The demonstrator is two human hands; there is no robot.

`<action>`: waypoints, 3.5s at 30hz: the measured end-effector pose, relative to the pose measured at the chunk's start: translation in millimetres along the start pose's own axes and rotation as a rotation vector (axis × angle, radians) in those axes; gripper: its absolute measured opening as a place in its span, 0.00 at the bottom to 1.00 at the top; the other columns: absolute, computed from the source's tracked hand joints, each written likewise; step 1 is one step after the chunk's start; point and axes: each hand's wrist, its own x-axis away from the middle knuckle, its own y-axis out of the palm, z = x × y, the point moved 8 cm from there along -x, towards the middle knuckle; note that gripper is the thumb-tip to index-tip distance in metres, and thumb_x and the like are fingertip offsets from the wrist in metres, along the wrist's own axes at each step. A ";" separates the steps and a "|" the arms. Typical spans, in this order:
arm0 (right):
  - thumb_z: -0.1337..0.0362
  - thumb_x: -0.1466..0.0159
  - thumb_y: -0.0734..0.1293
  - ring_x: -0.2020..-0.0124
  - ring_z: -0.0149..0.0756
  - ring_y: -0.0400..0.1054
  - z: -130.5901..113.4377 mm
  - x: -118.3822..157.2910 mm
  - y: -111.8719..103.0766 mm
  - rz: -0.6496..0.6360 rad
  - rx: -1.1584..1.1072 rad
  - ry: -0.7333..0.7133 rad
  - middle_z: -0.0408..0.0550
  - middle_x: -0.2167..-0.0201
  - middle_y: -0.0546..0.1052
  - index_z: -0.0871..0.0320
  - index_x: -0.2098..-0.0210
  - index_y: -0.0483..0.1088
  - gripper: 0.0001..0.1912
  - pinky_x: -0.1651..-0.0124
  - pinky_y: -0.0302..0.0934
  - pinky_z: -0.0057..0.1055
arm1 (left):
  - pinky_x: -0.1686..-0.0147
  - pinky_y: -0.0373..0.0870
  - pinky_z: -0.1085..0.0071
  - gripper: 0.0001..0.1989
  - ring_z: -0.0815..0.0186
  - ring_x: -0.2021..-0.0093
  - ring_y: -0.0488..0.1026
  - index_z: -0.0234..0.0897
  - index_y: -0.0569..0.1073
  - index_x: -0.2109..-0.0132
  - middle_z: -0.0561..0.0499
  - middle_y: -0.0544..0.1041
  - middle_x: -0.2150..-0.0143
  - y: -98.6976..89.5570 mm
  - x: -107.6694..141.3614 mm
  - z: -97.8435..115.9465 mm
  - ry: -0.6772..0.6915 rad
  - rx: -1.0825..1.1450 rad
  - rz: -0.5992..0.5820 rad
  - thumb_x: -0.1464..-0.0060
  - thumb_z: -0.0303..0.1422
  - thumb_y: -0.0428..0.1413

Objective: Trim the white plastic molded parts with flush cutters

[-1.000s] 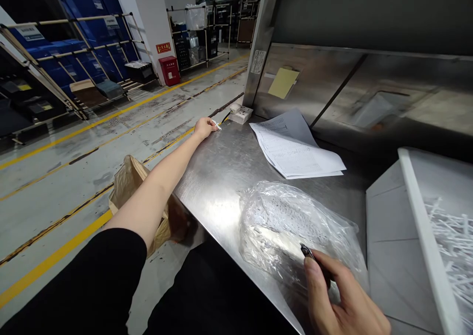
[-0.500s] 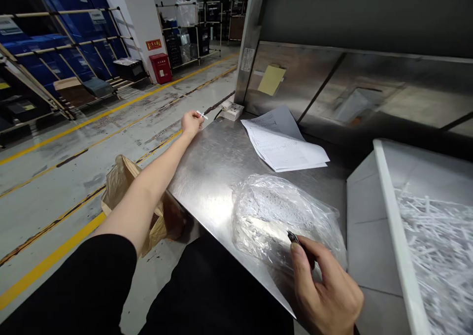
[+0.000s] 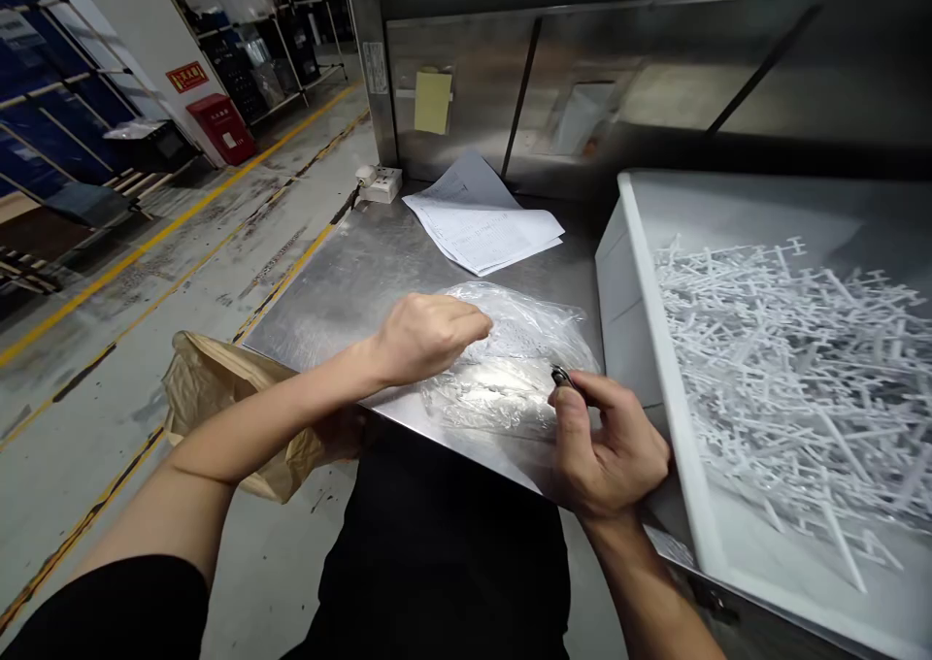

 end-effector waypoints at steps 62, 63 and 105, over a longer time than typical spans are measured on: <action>0.70 0.25 0.69 0.63 0.38 0.79 -6.3 -0.2 39.4 -0.494 -0.191 0.057 0.46 0.61 0.84 0.54 0.50 0.76 0.07 0.60 0.71 0.36 | 0.71 0.55 0.66 0.13 0.67 0.73 0.59 0.39 0.67 0.63 0.55 0.64 0.73 31.3 50.4 19.7 -0.115 0.400 0.233 0.25 0.25 0.51; 0.70 0.25 0.69 0.63 0.38 0.79 -6.4 -0.3 39.3 -0.495 -0.193 0.056 0.47 0.61 0.84 0.54 0.50 0.76 0.07 0.60 0.71 0.36 | 0.71 0.55 0.66 0.13 0.67 0.73 0.59 0.39 0.67 0.63 0.55 0.64 0.73 31.1 50.3 20.4 -0.109 0.396 0.236 0.26 0.25 0.51; 0.61 0.23 0.67 0.74 0.32 0.70 18.9 6.0 51.6 -0.594 -0.166 0.415 0.41 0.73 0.78 0.55 0.64 0.76 0.12 0.73 0.59 0.31 | 0.72 0.63 0.69 0.08 0.68 0.74 0.72 0.34 0.76 0.55 0.53 0.78 0.71 49.8 55.2 22.9 -0.185 0.167 0.131 0.28 0.24 0.51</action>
